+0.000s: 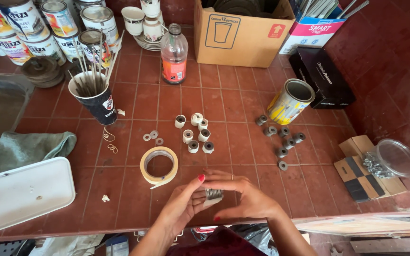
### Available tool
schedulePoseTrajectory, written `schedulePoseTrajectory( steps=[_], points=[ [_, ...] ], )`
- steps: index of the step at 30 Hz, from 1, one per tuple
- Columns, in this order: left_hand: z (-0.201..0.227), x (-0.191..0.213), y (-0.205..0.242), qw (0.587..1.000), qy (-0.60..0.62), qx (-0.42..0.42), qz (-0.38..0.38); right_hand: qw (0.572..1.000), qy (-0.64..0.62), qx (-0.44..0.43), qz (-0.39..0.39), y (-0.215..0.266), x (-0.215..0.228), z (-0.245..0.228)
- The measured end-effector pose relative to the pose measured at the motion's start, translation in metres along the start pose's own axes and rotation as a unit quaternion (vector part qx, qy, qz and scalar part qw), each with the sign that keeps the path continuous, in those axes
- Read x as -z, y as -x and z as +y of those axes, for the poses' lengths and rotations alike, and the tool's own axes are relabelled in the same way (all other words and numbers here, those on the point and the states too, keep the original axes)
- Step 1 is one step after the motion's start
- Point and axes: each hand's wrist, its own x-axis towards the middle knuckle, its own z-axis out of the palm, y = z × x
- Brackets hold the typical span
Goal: Wrapping small cylindrical components with white adhesive tape on a workshop table
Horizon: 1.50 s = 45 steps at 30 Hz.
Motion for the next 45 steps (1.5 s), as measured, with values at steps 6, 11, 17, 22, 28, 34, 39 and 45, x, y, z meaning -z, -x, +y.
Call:
schedulePoseTrajectory(
  steps=[6, 11, 17, 22, 28, 34, 39, 45],
  points=[
    [0.002, -0.004, 0.008, 0.999, -0.026, -0.015, -0.026, 0.998, 0.055, 0.005, 0.011, 0.001, -0.002, 0.005],
    [0.009, -0.001, 0.011, 0.998, -0.052, 0.039, -0.026, 0.999, 0.037, 0.016, 0.004, -0.003, -0.004, -0.002],
    [-0.007, 0.025, -0.002, 0.989, -0.083, 0.001, -0.126, 0.998, 0.023, 0.030, 0.044, -0.002, -0.003, 0.010],
    [-0.024, 0.027, -0.007, 0.969, -0.083, -0.119, -0.199, 0.995, -0.038, 0.033, 0.080, -0.002, -0.010, 0.016],
    [-0.039, 0.024, -0.019, 0.965, -0.095, -0.226, -0.094, 0.990, -0.082, 0.035, 0.110, -0.002, -0.020, 0.019],
    [-0.039, 0.014, -0.016, 0.960, -0.094, -0.250, -0.083, 0.985, -0.107, 0.047, 0.128, -0.001, -0.025, 0.023],
    [-0.042, 0.015, -0.021, 0.962, -0.080, -0.250, -0.072, 0.975, -0.116, 0.029, 0.188, -0.001, -0.033, 0.027],
    [-0.046, 0.011, -0.026, 0.973, -0.060, -0.223, -0.022, 0.961, -0.083, 0.044, 0.259, -0.004, -0.039, 0.030]
  ],
)
